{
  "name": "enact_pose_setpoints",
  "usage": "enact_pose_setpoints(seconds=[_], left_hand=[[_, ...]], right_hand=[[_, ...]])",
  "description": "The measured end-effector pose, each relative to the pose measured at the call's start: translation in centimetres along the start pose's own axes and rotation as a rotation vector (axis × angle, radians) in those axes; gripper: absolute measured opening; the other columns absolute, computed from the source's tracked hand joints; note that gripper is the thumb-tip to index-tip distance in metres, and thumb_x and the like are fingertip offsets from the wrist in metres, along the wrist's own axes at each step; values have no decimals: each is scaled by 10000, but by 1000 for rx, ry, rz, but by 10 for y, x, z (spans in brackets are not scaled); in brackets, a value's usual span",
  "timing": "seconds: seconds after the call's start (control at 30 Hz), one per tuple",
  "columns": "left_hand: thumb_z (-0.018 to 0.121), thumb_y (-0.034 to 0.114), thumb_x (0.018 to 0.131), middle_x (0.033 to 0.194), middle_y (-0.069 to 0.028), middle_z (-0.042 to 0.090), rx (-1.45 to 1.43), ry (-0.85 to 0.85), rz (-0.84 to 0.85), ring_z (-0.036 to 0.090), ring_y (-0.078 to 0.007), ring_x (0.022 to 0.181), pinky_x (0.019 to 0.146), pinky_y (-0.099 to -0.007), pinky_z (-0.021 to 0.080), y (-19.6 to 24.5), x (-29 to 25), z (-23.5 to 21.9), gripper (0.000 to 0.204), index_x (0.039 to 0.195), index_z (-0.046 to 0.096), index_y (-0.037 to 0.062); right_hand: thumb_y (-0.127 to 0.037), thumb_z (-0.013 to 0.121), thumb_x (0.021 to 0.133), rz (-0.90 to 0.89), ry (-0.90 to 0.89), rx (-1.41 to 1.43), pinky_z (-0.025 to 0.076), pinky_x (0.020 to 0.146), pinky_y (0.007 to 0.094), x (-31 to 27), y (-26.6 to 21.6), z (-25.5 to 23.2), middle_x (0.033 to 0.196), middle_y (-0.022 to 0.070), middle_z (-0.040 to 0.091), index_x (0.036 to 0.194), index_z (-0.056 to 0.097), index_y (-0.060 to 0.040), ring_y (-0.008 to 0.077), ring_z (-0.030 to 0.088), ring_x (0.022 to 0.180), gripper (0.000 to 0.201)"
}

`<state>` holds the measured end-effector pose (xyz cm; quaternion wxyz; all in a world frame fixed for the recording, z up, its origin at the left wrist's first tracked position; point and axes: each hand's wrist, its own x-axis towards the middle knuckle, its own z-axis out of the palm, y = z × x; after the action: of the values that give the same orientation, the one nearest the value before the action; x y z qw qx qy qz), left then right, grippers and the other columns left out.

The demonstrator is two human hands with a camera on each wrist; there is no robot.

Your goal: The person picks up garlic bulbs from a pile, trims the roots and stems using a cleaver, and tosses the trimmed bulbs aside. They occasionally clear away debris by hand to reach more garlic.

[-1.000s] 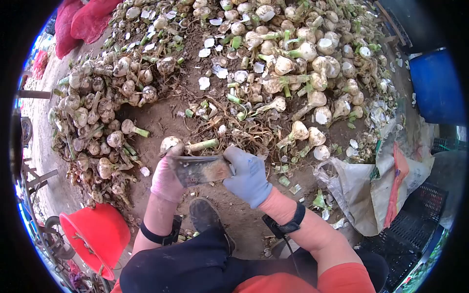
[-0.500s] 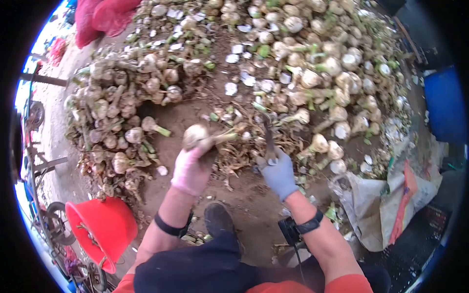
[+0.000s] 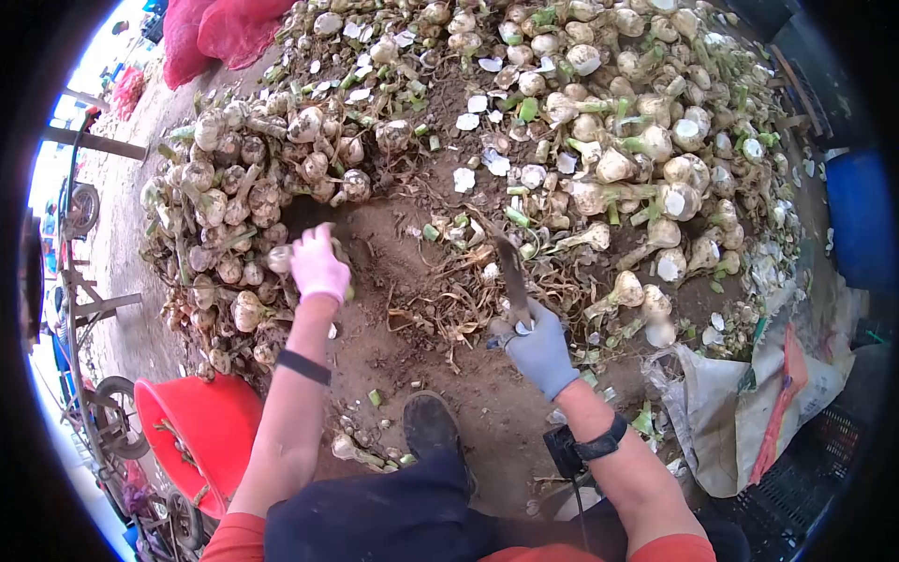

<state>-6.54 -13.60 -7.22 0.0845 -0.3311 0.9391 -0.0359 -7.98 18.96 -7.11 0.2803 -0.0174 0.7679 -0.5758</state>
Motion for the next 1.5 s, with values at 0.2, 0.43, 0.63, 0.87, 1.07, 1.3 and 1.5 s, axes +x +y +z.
enact_pose_setpoints(seconds=[0.2,0.43,0.63,0.87,1.07,1.3,1.5], left_hand=[[624,-112,702,1148,-124,552,-836,334,26,560,-297,1063,940,-409,482,19,-65,53,608,1261,507,98],[692,-89,757,1148,-37,576,-1432,-220,246,554,-150,1079,876,-284,516,46,-93,5,582,1285,500,62],[713,4,810,1105,-69,580,-1673,-590,210,581,-139,1016,879,-252,490,82,-131,-47,672,1374,349,23],[780,73,742,1020,-51,560,-1429,-371,395,559,-137,928,817,-274,491,77,-142,-57,632,1261,421,49],[743,36,748,981,-42,568,-1325,-333,374,558,-122,873,760,-278,496,80,-151,-61,563,1211,421,40],[700,-14,771,959,-27,587,-1422,-394,289,588,-84,838,697,-229,520,84,-161,-63,491,1180,432,31],[825,148,698,970,-69,588,-977,-11,445,586,-169,867,792,-285,503,81,-137,-47,564,1151,511,30]], right_hand=[[-153,729,801,-28,4,-95,435,602,278,-4,-14,-6,676,-5,510,852,562,-29,90,467,636,214],[-223,702,790,-133,18,-408,486,615,394,-8,-23,-1,710,128,607,900,583,-51,310,620,654,236],[-127,666,736,-455,-26,-600,477,650,433,-17,-57,0,820,135,622,917,543,-70,370,626,760,226],[-126,696,705,-460,-131,-687,483,667,430,-30,-70,6,841,133,603,943,529,-89,343,630,768,293],[-128,700,704,-541,-50,-650,494,649,436,-28,-54,8,849,139,621,942,541,-90,356,637,764,288],[-78,650,723,-194,102,-773,494,668,441,8,-18,-15,847,153,627,903,539,-74,358,637,801,212],[-155,677,765,-212,187,-621,492,654,419,-1,-20,-9,805,168,625,902,542,-65,377,630,791,212]])
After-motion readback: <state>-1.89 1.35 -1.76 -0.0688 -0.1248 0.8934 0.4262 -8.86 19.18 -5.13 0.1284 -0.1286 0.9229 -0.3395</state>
